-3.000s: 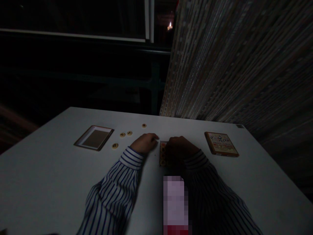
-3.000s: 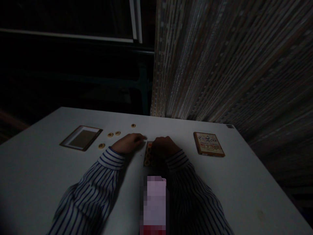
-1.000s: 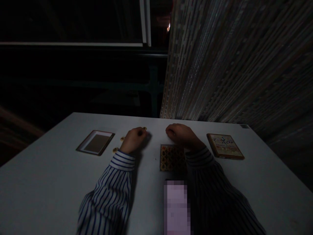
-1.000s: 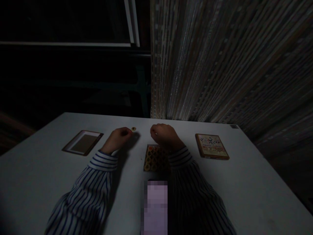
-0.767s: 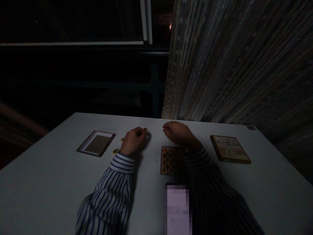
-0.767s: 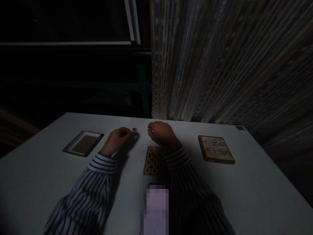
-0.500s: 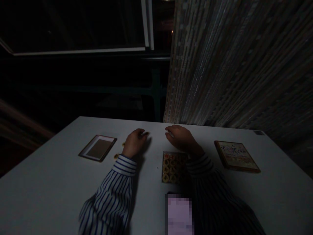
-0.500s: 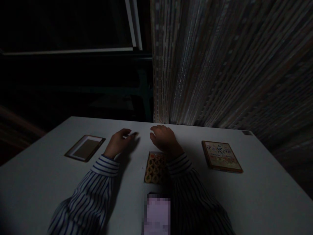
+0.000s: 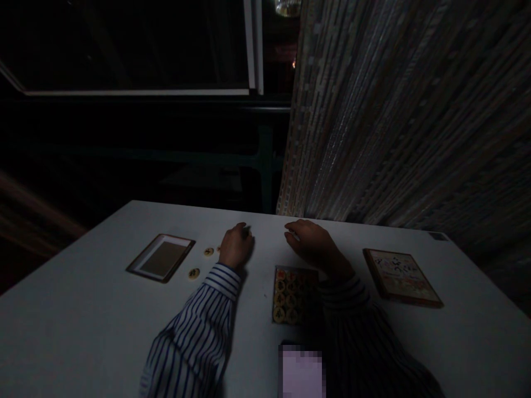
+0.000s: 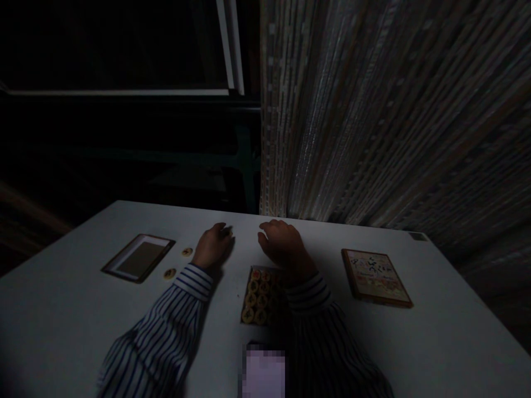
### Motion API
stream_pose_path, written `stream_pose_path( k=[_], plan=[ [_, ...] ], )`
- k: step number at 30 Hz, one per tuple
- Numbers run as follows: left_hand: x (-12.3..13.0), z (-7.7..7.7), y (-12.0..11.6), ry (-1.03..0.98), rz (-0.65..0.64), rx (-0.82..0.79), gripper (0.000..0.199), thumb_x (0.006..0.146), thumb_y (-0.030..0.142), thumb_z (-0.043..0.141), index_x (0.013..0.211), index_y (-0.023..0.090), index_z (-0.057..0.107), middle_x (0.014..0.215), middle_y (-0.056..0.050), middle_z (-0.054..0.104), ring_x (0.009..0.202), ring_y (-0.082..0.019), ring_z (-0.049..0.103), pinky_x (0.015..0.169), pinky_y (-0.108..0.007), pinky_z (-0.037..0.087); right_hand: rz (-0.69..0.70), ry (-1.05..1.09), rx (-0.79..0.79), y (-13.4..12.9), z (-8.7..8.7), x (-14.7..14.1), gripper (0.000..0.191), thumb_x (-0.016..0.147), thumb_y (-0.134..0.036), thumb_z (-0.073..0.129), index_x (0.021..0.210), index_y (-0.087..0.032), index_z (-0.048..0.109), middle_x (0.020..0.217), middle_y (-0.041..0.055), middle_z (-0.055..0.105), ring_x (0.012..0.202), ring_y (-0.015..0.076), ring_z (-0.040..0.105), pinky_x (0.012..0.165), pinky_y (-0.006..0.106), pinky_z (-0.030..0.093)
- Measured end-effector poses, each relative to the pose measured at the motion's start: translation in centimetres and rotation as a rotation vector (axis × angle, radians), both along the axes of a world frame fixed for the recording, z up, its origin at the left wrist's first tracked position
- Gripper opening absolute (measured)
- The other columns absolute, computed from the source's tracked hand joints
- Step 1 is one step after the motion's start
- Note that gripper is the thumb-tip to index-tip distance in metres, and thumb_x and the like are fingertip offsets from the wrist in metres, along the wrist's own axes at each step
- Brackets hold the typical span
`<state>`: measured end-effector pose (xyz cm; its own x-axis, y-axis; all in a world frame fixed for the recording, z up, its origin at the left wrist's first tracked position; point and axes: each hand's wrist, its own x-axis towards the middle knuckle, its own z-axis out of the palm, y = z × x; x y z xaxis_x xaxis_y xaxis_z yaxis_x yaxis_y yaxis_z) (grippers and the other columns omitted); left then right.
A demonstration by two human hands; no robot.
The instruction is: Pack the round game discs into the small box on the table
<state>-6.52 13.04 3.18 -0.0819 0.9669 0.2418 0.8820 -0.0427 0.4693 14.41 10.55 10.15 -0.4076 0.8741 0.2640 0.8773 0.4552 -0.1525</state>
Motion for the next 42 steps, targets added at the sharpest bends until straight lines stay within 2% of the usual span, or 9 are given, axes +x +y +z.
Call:
stream_pose_path(
  k=[10,21,35,42],
  plan=[
    [0.1,-1.0,0.1,0.136,0.028,-0.02,0.037,0.082,0.034,0.046,0.116,0.018,0.05,0.096,-0.012,0.066,0.091,-0.024,0.061,0.076,-0.031,0.043,-0.018,-0.026,-0.028,-0.2,0.1,0.0,0.033,0.088,-0.031,0.037,0.11,-0.017,0.059,0.105,0.0075,0.064,0.1,0.0188,0.055,0.086,0.029,0.04],
    [0.0,-1.5,0.2,0.188,0.045,0.011,0.035,0.084,0.032,0.043,0.115,0.017,0.051,0.095,-0.01,0.065,0.094,-0.023,0.058,0.08,-0.031,0.042,0.013,-0.03,-0.034,-0.1,-0.1,0.1,0.034,0.088,-0.031,0.039,0.113,-0.017,0.057,0.108,0.0074,0.063,0.101,0.0182,0.055,0.086,0.028,0.04],
    [0.2,-0.9,-0.1,0.144,0.055,0.015,0.037,0.086,0.037,0.04,0.114,0.018,0.053,0.093,-0.014,0.066,0.088,-0.024,0.061,0.077,-0.033,0.044,0.017,-0.022,-0.024,-0.4,0.3,0.2,0.035,0.088,-0.031,0.038,0.113,-0.017,0.057,0.108,0.0073,0.063,0.099,0.019,0.056,0.084,0.028,0.041],
    [0.6,0.4,-0.4,0.056,0.012,0.084,0.038,0.085,0.035,0.042,0.115,0.015,0.053,0.098,-0.012,0.066,0.092,-0.023,0.06,0.081,-0.032,0.044,-0.014,-0.015,-0.026,-0.5,0.6,0.2,0.033,0.087,-0.031,0.04,0.112,-0.018,0.058,0.107,0.0069,0.063,0.098,0.0187,0.056,0.083,0.029,0.041]
  ],
)
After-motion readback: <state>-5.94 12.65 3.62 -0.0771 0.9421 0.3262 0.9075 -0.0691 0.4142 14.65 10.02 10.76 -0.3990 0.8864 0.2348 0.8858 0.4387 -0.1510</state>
